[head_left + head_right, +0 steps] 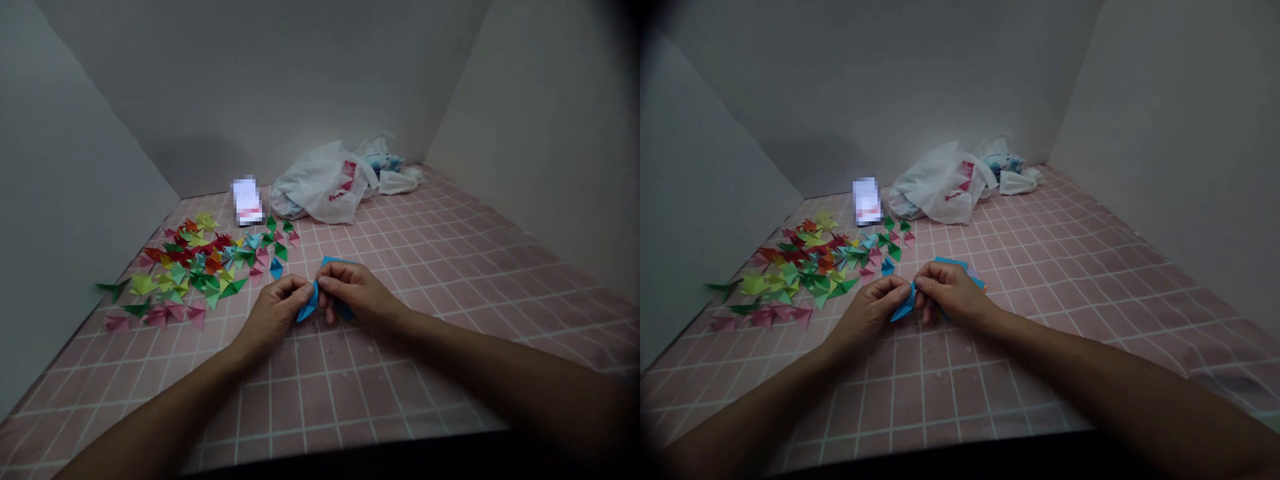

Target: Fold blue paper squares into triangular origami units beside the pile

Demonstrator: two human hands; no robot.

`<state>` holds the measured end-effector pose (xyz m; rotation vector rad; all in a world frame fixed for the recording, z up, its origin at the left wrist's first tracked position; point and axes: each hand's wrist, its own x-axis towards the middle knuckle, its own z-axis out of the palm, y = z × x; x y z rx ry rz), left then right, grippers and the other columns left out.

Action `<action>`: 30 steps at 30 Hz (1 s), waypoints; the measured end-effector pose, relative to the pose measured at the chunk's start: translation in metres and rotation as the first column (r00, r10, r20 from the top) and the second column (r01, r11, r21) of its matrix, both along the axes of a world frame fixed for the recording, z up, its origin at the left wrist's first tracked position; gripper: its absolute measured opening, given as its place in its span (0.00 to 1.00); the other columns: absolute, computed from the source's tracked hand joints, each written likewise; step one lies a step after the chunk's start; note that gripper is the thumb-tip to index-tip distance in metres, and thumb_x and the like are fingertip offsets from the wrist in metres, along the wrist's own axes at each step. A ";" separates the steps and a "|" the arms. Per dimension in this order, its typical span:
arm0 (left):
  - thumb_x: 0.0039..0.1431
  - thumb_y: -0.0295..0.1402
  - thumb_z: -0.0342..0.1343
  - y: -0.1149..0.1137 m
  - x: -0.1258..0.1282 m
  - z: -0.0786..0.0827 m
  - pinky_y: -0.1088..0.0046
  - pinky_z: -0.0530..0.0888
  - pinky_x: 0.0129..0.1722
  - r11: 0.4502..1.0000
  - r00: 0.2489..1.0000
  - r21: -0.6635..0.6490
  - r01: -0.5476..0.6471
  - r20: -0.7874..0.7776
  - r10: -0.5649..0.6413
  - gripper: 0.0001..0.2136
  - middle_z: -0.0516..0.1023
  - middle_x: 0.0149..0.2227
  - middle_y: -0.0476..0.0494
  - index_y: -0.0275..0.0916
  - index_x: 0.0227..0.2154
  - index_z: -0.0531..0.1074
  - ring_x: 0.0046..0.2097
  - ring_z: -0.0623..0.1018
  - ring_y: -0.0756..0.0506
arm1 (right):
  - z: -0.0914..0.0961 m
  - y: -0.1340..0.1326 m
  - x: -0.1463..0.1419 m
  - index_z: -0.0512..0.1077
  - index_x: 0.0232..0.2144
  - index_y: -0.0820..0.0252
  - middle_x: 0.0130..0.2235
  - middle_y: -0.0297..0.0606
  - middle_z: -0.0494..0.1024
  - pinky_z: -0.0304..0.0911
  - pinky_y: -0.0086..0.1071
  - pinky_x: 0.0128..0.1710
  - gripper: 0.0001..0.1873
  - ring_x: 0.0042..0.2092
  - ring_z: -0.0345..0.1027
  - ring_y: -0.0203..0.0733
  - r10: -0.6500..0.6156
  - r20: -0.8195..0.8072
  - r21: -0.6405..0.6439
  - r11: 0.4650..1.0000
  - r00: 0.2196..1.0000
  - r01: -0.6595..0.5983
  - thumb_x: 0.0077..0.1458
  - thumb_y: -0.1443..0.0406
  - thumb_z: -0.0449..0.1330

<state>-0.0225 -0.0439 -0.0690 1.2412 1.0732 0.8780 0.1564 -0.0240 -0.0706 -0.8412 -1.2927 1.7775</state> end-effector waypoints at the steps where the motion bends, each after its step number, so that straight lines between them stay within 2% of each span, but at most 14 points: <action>1: 0.60 0.43 0.59 0.000 0.000 0.000 0.75 0.64 0.30 1.000 1.000 -0.006 -0.003 -0.001 0.003 0.13 0.70 0.27 0.52 0.37 0.29 0.72 0.28 0.67 0.53 | 0.000 0.000 0.000 0.68 0.30 0.60 0.24 0.30 0.75 0.63 0.24 0.20 0.10 0.19 0.69 0.31 -0.003 -0.003 -0.001 1.000 1.000 0.003 0.58 0.61 0.63; 7: 0.59 0.42 0.60 0.000 0.003 0.002 0.76 0.62 0.28 0.999 0.998 0.033 -0.029 -0.054 0.030 0.13 0.67 0.26 0.52 0.37 0.28 0.72 0.27 0.65 0.53 | 0.002 -0.001 -0.001 0.68 0.29 0.60 0.23 0.28 0.74 0.64 0.24 0.19 0.09 0.18 0.68 0.30 -0.031 0.042 0.014 0.999 0.999 0.031 0.56 0.61 0.63; 13: 0.58 0.41 0.59 -0.001 0.004 0.005 0.76 0.61 0.28 0.996 0.996 0.087 -0.016 -0.087 0.024 0.12 0.68 0.26 0.52 0.36 0.28 0.72 0.27 0.64 0.53 | 0.005 -0.005 -0.002 0.67 0.27 0.59 0.22 0.27 0.72 0.60 0.22 0.18 0.08 0.18 0.66 0.28 -0.092 0.151 0.125 0.989 0.984 0.073 0.58 0.65 0.59; 23: 0.57 0.42 0.58 -0.001 0.005 0.007 0.75 0.60 0.27 0.997 0.995 0.072 -0.025 -0.100 0.032 0.12 0.66 0.24 0.53 0.37 0.27 0.72 0.26 0.62 0.53 | 0.005 -0.002 0.002 0.67 0.27 0.60 0.24 0.30 0.74 0.61 0.24 0.19 0.12 0.19 0.68 0.30 -0.041 0.099 0.102 0.994 0.994 0.030 0.62 0.60 0.57; 30: 0.59 0.41 0.58 0.000 0.003 0.003 0.75 0.62 0.28 0.992 0.994 0.123 0.015 -0.113 -0.001 0.11 0.69 0.27 0.51 0.37 0.28 0.73 0.28 0.65 0.52 | 0.004 -0.005 -0.001 0.67 0.27 0.60 0.21 0.28 0.72 0.60 0.24 0.19 0.11 0.18 0.66 0.29 -0.080 0.186 0.169 0.984 0.979 0.048 0.59 0.61 0.60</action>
